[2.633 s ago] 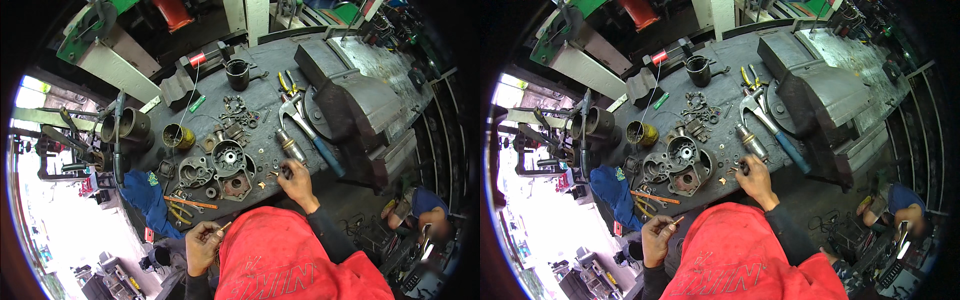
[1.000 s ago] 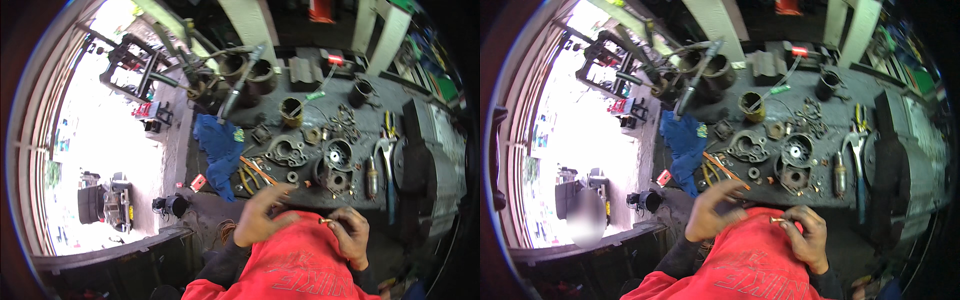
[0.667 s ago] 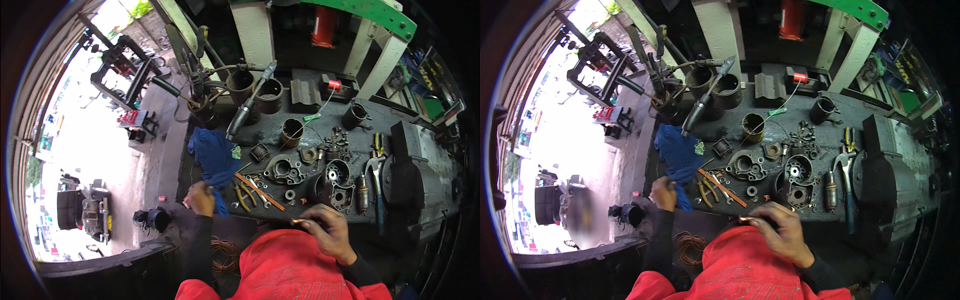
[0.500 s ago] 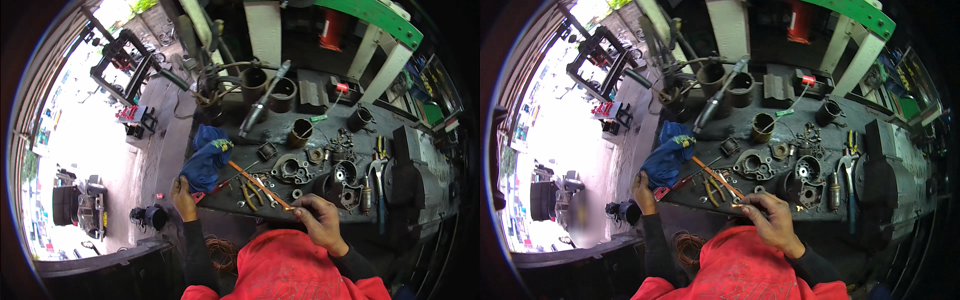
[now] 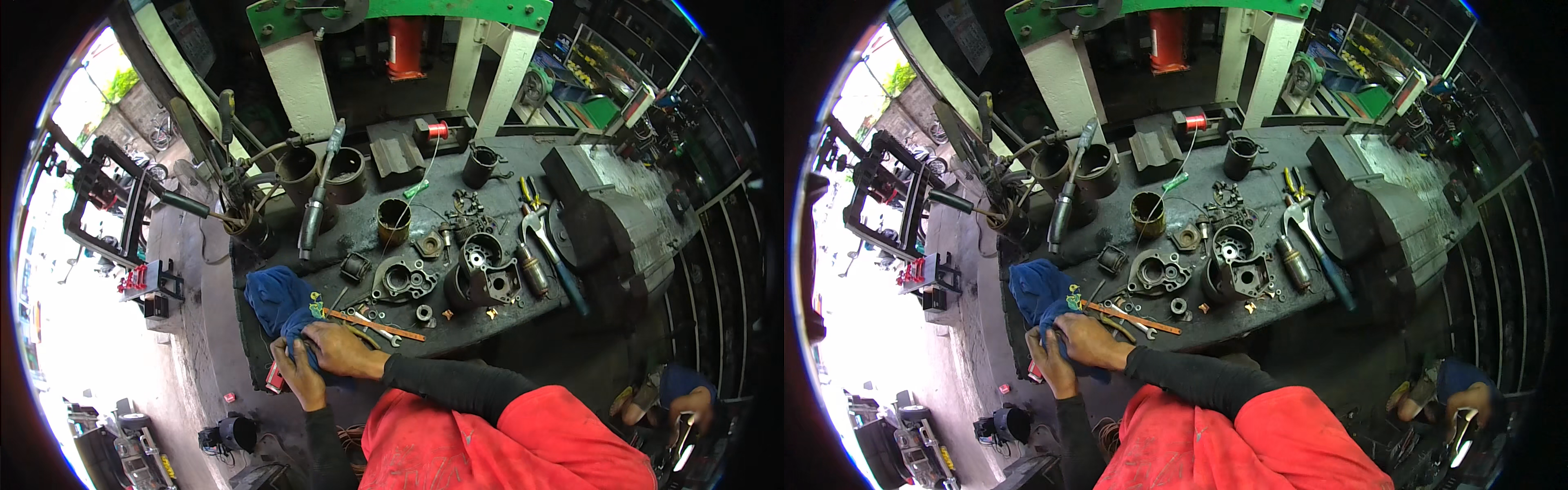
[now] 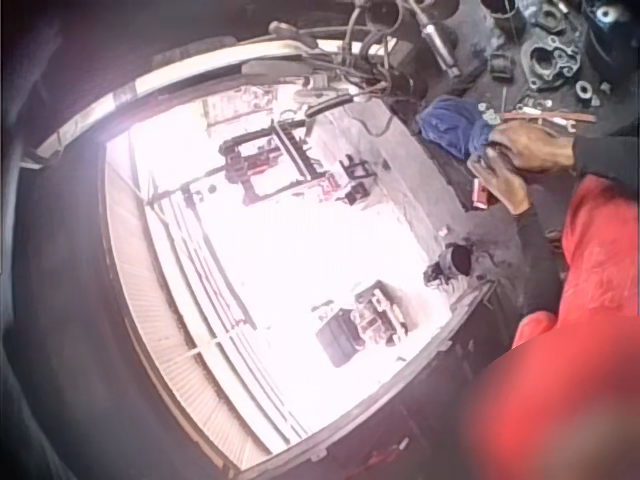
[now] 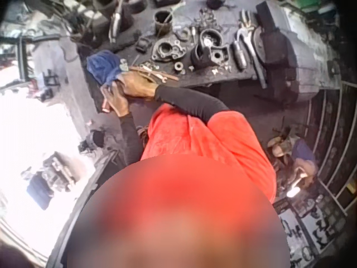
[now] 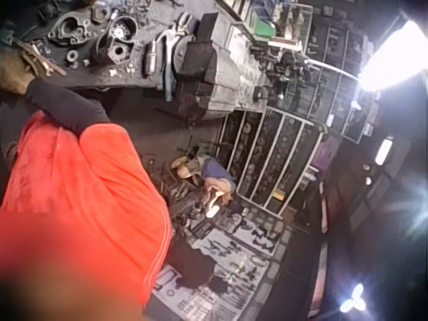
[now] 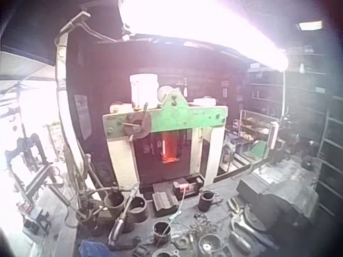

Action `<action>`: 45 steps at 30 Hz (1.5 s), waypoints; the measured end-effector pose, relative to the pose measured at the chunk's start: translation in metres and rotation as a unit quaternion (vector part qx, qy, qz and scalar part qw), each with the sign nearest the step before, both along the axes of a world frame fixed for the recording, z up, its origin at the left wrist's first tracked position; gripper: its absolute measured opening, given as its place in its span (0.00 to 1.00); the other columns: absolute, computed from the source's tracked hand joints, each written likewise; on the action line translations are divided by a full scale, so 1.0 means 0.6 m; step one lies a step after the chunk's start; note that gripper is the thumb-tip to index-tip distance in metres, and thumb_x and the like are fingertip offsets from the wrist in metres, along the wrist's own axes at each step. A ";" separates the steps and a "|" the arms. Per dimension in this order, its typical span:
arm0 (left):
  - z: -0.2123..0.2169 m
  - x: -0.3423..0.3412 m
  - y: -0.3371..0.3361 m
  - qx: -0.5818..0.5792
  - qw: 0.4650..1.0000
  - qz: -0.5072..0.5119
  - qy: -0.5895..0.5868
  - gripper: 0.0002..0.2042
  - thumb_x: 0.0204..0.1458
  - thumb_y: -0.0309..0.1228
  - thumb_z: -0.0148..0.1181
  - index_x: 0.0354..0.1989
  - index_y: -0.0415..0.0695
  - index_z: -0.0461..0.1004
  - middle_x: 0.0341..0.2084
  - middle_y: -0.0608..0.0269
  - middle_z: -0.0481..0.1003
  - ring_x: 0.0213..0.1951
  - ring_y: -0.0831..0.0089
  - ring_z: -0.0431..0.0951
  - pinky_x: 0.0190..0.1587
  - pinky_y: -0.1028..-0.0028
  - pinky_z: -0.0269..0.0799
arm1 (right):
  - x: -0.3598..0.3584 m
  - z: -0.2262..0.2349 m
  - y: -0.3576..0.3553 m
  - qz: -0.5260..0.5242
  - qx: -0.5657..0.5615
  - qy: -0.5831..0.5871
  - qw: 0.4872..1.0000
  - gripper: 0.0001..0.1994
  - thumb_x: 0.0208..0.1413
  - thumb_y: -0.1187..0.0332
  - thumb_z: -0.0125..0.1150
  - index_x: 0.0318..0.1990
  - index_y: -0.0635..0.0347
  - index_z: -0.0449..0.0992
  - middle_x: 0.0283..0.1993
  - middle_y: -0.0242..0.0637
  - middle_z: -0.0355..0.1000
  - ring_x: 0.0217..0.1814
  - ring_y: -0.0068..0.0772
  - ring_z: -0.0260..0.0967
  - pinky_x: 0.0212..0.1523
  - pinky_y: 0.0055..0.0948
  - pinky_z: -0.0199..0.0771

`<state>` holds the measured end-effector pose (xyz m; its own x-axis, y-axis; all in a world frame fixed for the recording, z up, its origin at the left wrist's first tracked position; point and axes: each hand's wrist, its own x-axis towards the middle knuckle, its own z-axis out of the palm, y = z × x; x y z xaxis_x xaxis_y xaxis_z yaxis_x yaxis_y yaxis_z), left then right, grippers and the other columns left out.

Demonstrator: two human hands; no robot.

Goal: The person assembles small mechanical components on a workbench, inserting pins and washers into a housing and using a hammer to tap them into place. They wipe parts with a cloth and repeatedly handle the housing and a cylindrical component while other people move in the background.

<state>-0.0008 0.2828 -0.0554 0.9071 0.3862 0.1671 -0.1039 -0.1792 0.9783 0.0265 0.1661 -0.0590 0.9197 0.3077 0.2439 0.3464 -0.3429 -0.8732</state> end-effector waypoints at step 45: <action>0.035 0.047 0.077 -0.328 0.940 -0.065 0.069 0.13 0.73 0.31 0.54 0.56 0.37 0.79 0.46 0.61 0.81 0.48 0.75 0.80 0.56 0.72 0.75 | 0.011 0.080 -0.024 -0.080 0.180 0.232 0.953 0.06 0.70 0.71 0.64 0.45 0.66 0.82 0.33 0.27 0.77 0.33 0.15 0.67 0.34 0.23 0.69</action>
